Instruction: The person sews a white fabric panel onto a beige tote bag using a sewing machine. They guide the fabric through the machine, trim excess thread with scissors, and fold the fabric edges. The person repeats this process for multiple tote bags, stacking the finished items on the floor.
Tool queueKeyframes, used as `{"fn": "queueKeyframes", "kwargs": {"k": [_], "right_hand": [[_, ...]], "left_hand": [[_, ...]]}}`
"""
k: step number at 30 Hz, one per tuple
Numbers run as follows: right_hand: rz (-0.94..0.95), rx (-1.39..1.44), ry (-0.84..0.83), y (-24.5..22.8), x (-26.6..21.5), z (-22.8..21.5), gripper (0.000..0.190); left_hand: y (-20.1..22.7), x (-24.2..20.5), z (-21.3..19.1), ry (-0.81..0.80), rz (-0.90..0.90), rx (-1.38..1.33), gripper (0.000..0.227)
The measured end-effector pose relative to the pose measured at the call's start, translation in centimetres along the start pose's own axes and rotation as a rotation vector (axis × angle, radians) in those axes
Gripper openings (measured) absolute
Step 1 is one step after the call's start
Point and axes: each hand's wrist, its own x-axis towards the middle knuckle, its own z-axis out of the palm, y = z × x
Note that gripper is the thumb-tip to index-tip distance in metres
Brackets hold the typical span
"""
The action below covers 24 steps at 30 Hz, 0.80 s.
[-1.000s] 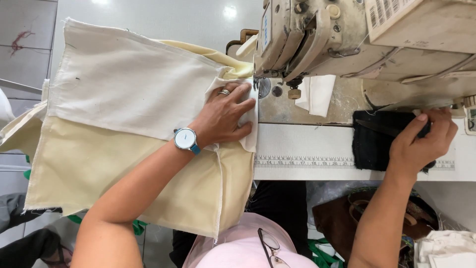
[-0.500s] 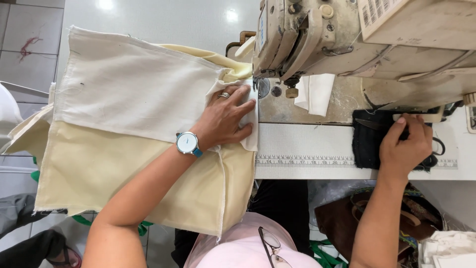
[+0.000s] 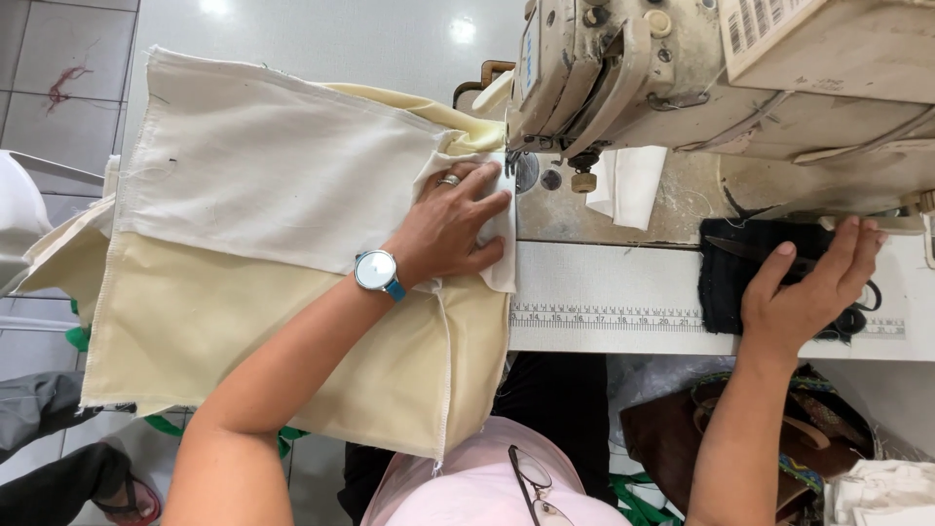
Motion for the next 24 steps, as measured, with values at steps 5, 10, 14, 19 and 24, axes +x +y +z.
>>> {"fn": "queueKeyframes", "kwargs": {"k": [5,10,14,19,24], "right_hand": [[-0.137,-0.03,0.152,-3.3,1.1,-1.3,0.041],[-0.144,0.348,0.142,-10.6,-2.6,1.1,0.014],[-0.24,0.575,-0.243,-18.6,-0.8,1.9,0.022],[-0.506,0.559,-0.221,-20.8,0.4,4.2,0.01],[-0.519,0.561,-0.249,-20.2,0.1,4.9,0.008]], "left_hand": [[-0.4,0.3,-0.1,-0.019,-0.012,-0.074,0.042],[-2.2,-0.3,4.6,0.089,-0.028,0.027,0.066],[-1.6,-0.1,4.3,0.118,0.06,0.121,0.046],[0.2,-0.1,3.9,0.298,0.261,0.341,0.01],[7.6,-3.5,1.1,0.31,0.107,0.312,0.01]]}}
